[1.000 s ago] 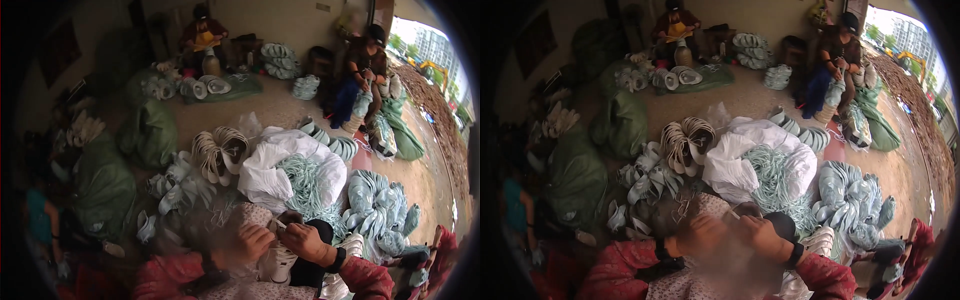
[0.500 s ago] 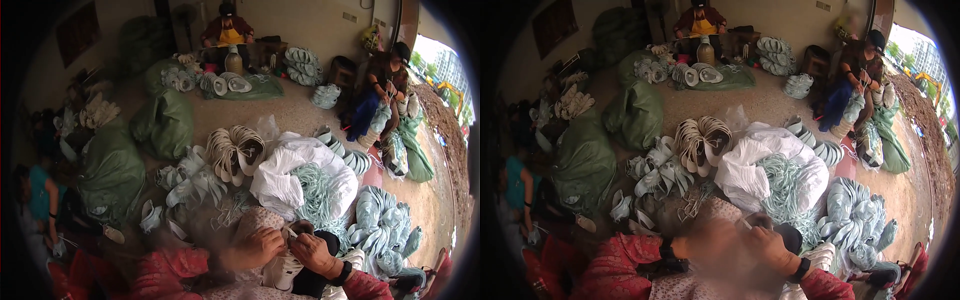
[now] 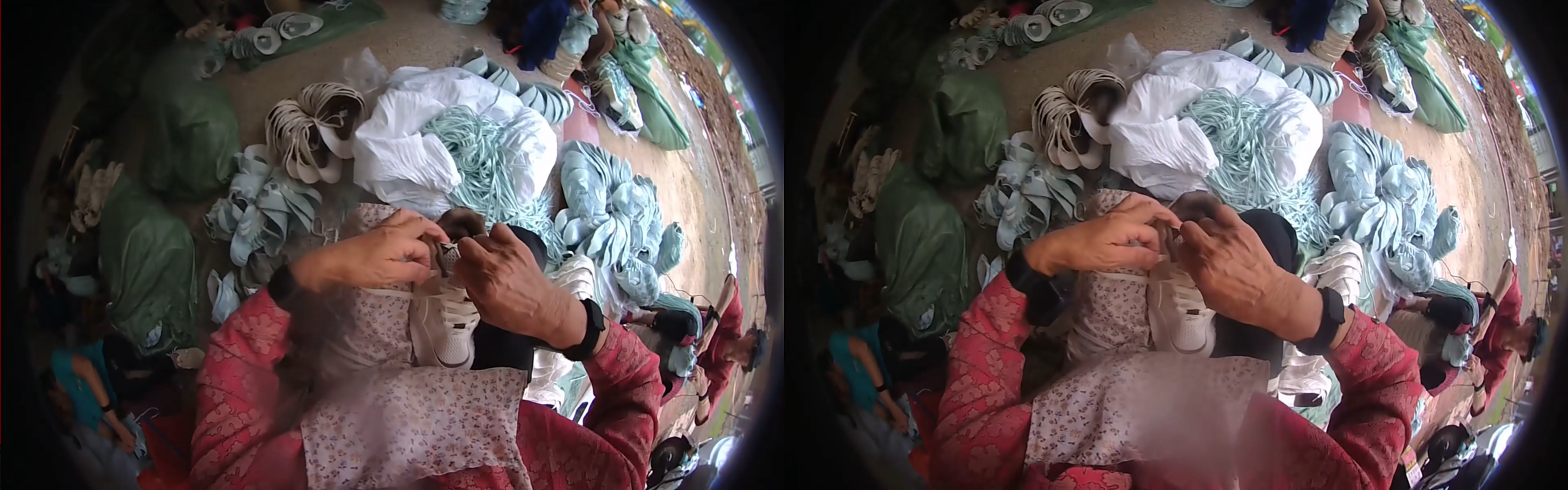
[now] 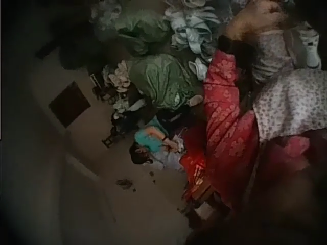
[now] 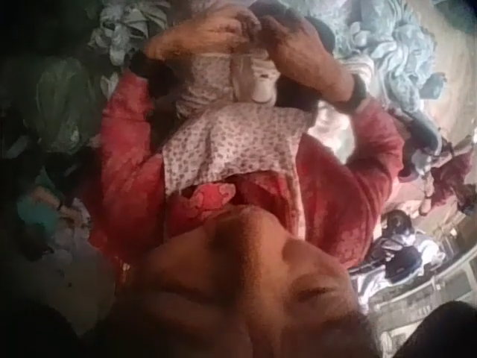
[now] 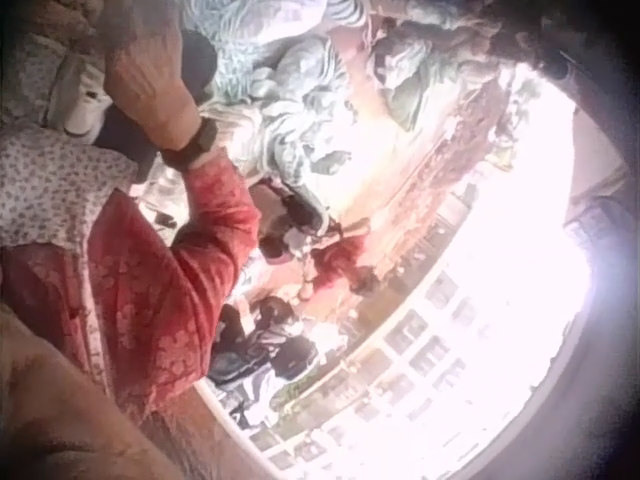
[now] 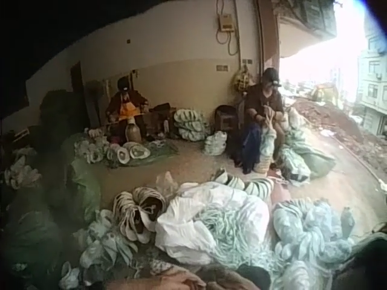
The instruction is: Lacing a white athletic shoe in a manufacturing or assembly setting.
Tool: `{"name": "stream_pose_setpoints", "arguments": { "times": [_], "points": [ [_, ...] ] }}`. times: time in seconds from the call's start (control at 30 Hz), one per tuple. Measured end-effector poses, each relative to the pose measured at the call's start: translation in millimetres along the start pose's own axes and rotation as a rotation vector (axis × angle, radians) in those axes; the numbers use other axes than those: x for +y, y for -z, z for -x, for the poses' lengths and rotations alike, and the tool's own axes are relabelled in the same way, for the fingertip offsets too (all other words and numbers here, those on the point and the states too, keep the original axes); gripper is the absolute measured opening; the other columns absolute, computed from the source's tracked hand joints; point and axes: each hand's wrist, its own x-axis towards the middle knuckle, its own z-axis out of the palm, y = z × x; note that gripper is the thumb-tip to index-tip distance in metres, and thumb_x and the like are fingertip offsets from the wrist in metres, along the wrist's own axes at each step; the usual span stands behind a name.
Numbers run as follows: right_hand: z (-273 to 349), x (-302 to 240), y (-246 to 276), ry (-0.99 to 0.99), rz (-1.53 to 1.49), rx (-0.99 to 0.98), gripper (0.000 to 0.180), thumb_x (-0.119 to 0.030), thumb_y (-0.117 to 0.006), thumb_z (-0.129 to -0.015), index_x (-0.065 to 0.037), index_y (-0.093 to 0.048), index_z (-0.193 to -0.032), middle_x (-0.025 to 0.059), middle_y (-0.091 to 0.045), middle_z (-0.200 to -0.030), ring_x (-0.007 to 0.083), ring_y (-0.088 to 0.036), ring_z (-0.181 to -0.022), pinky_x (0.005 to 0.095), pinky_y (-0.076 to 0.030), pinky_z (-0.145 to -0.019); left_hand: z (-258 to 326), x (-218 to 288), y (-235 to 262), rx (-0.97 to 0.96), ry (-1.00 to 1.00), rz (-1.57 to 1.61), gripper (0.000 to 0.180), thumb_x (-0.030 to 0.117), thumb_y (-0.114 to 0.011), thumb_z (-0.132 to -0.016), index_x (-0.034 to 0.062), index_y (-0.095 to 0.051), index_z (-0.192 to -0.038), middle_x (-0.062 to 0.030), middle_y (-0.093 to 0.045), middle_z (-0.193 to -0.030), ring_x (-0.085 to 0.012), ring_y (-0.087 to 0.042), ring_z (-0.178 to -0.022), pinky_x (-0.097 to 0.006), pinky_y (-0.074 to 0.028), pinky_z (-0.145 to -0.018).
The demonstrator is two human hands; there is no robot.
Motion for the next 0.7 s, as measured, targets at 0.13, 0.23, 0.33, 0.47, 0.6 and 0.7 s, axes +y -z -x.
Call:
{"name": "stream_pose_setpoints", "arguments": {
  "times": [0.13,0.23,0.33,0.47,0.6,0.7],
  "points": [
    [19.6,6.4,3.4,-0.063,0.006,0.096,0.013,-0.01,-0.064,-0.069,-0.007,-0.055,-0.077,0.0089,-0.048,-0.084,0.0238,-0.053,-0.079,0.038,-0.037,-0.074,-3.0,-3.4,1.6,-0.124,0.09,0.135,0.02,0.024,-0.065,-0.086,0.0051,-0.07,-0.086,-0.0094,-0.05,-0.138,-0.03,-0.036,-0.129,-0.04,-0.028,-0.11],
    [35.4,5.3,27.9,-0.183,0.065,0.047,0.008,-0.007,-0.062,-0.07,-0.006,-0.058,-0.077,0.0088,-0.051,-0.086,0.0236,-0.054,-0.081,0.0388,-0.038,-0.076,3.0,-8.6,-0.9,-0.14,0.068,0.106,0.02,0.026,-0.064,-0.09,0.0091,-0.069,-0.081,-0.0075,-0.05,-0.137,-0.0267,-0.04,-0.123,-0.041,-0.025,-0.109],
    [74.0,36.7,37.1,-0.378,0.279,0.04,0.006,-0.005,-0.061,-0.072,-0.007,-0.057,-0.076,0.0086,-0.052,-0.08,0.0257,-0.054,-0.08,0.0407,-0.038,-0.076,2.0,-3.0,0.2,-0.137,0.063,0.141,0.023,0.026,-0.063,-0.091,0.0099,-0.068,-0.076,-0.007,-0.052,-0.136,-0.0266,-0.039,-0.124,-0.041,-0.025,-0.109],
    [134.5,78.6,25.7,-0.81,0.016,0.052,0.014,-0.015,-0.066,-0.088,-0.003,-0.061,-0.083,0.0105,-0.059,-0.08,0.0307,-0.059,-0.071,0.0408,-0.044,-0.073,4.5,6.5,-2.6,-0.079,0.076,0.112,0.015,0.022,-0.066,-0.088,0.0094,-0.067,-0.079,-0.0078,-0.054,-0.135,-0.0267,-0.041,-0.124,-0.04,-0.027,-0.109],
    [144.6,57.4,9.6,-0.884,-0.436,0.122,0.012,-0.007,-0.067,-0.088,-0.002,-0.066,-0.099,0.011,-0.063,-0.083,0.0236,-0.064,-0.075,0.033,-0.05,-0.068,2.4,28.1,-14.1,0.102,0.089,0.09,0.018,0.02,-0.074,-0.081,0.0087,-0.064,-0.09,-0.01,-0.055,-0.131,-0.0276,-0.047,-0.123,-0.04,-0.034,-0.107],
    [146.6,50.4,-2.4,-0.797,-0.612,0.17,0.01,-0.007,-0.063,-0.092,0.0,-0.065,-0.099,0.0106,-0.062,-0.09,0.0201,-0.062,-0.074,0.0312,-0.049,-0.068,2.8,44.3,-17.1,0.128,0.08,0.104,0.031,0.026,-0.08,-0.077,0.0089,-0.062,-0.095,-0.0116,-0.056,-0.128,-0.0296,-0.05,-0.122,-0.041,-0.036,-0.105]
  ]
}}
